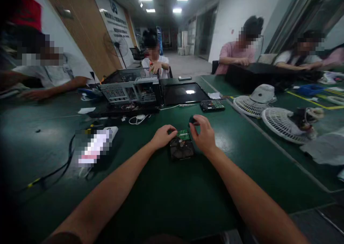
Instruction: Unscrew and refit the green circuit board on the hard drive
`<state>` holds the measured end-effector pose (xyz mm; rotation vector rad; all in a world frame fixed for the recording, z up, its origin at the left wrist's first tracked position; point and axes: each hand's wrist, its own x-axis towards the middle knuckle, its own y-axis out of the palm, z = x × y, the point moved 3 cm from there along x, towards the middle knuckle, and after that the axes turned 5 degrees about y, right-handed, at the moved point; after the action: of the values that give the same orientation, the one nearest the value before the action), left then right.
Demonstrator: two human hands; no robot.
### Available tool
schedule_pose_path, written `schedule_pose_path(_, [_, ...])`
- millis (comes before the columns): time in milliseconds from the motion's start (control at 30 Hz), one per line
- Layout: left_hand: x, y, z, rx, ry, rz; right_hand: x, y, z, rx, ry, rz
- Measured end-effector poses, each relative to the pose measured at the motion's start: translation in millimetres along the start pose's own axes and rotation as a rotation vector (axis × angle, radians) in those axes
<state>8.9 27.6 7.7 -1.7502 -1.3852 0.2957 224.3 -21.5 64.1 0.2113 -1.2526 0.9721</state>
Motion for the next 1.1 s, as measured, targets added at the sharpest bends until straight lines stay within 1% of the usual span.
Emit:
schedule_pose_path(133, [-0.7, -1.3, 0.0, -0.007, 0.003, -0.004, 2.4, -1.7, 0.0, 0.021, -0.001, 0.004])
schedule_pose_path(267, [-1.4, -2.2, -1.2, -0.020, 0.002, -0.011, 3.2, -1.2, -0.8, 0.047, -0.018, 0.034])
schedule_pose_path(633, [-1.5, -3.7, -3.3, -0.026, -0.021, -0.009, 6.6, -6.0, -1.1, -0.048, -0.039, 0.031])
schedule_pose_path(800, [-2.0, -4.7, -4.7, -0.023, -0.018, -0.012, 8.1, -6.4, -2.8, -0.033, -0.063, 0.034])
schedule_pose_path(933, [-1.9, -4.8, -5.2, -0.021, -0.010, -0.012, 7.1, -4.4, -4.4, 0.006, -0.059, 0.066])
schedule_pose_path(1033, [-1.5, -4.8, -5.7, -0.015, -0.007, -0.014, 6.7, -4.4, -4.5, -0.032, -0.042, 0.056])
schedule_pose_path(1100, [-1.5, -5.2, -6.4, -0.015, -0.008, -0.013, 7.2, -4.9, -3.2, -0.057, -0.057, 0.048])
